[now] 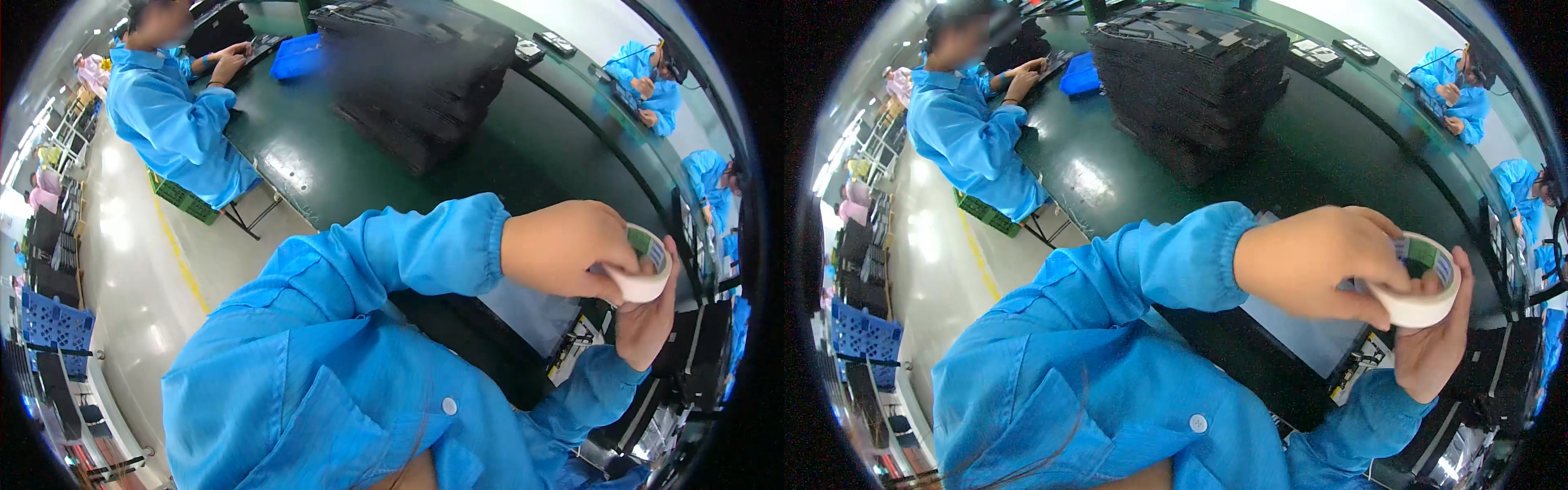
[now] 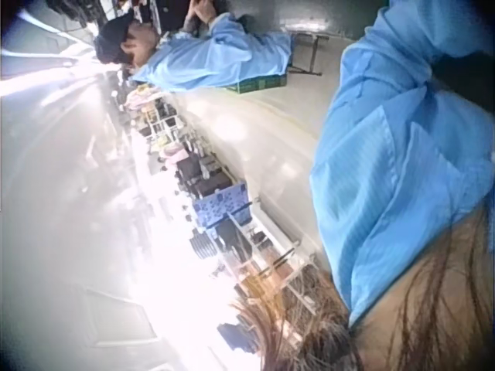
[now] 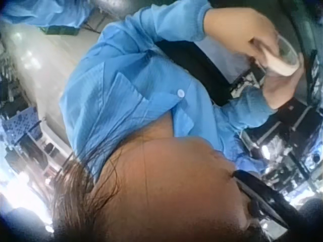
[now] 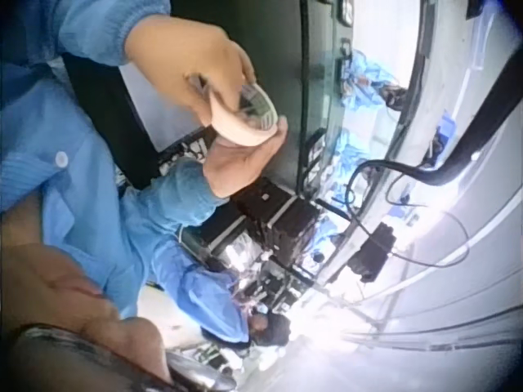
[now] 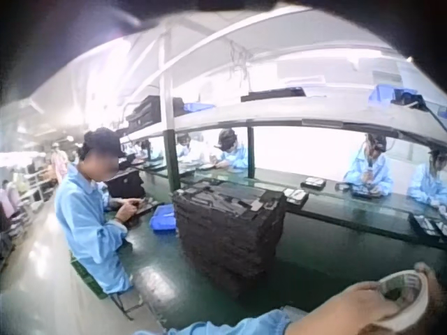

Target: Testing and inspecting touch-screen tablet devices at a factory workbench.

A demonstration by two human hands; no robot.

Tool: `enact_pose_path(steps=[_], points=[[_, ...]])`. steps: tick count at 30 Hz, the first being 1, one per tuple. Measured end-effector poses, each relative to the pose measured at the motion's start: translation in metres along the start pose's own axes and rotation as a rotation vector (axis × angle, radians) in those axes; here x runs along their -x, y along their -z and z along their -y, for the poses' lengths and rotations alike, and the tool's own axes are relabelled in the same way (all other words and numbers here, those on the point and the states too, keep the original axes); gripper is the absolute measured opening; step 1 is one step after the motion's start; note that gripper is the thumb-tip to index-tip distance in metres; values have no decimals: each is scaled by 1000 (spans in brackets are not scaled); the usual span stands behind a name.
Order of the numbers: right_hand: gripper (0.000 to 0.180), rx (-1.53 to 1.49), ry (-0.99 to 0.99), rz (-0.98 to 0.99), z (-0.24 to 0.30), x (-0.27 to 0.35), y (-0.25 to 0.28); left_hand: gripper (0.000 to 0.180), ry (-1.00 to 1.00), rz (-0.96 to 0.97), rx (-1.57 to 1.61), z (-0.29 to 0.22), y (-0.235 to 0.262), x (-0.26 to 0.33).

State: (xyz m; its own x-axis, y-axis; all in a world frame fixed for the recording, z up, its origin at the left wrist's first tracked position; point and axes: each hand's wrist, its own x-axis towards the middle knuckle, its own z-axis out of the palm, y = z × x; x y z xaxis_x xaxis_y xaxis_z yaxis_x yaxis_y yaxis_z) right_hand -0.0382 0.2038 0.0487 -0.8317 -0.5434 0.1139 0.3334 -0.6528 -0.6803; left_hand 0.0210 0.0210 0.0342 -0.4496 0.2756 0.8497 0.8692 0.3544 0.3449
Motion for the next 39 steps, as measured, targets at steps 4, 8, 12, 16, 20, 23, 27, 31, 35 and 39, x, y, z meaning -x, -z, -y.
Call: enact_pose_path(steps=[4, 8, 12, 16, 20, 23, 27, 31, 35, 39], points=[[48, 1115, 307, 24, 7, 2, 14, 29, 552, -3, 631, 2, 7, 5], [39, 1516, 638, 294, -4, 3, -6, 30, 736, -17, 801, -7, 15, 1], [31, 1561, 682, 176, -9, -6, 5, 36, 702, -12, 905, 1, 5, 4], [26, 1442, 442, 108, -7, -8, 13, 41, 730, 31, 910, 0, 6, 4], [24, 1353, 472, 170, -6, -9, 21, 40, 692, 46, 911, -7, 6, 5], [23, 1313, 473, 185, -8, -11, 22, 37, 638, 75, 845, -7, 6, 6], [29, 1152, 359, 119, -17, -14, 26, 34, 623, 66, 843, -8, 6, 6], [36, 906, 225, -2, -26, -14, 17, 31, 498, 13, 864, -6, 4, 6], [39, 547, 112, 28, -40, -18, 12, 29, 422, -76, 715, -1, 3, 10], [43, 335, -217, 170, -31, -14, 27, 27, 371, -62, 458, 1, 2, 9]])
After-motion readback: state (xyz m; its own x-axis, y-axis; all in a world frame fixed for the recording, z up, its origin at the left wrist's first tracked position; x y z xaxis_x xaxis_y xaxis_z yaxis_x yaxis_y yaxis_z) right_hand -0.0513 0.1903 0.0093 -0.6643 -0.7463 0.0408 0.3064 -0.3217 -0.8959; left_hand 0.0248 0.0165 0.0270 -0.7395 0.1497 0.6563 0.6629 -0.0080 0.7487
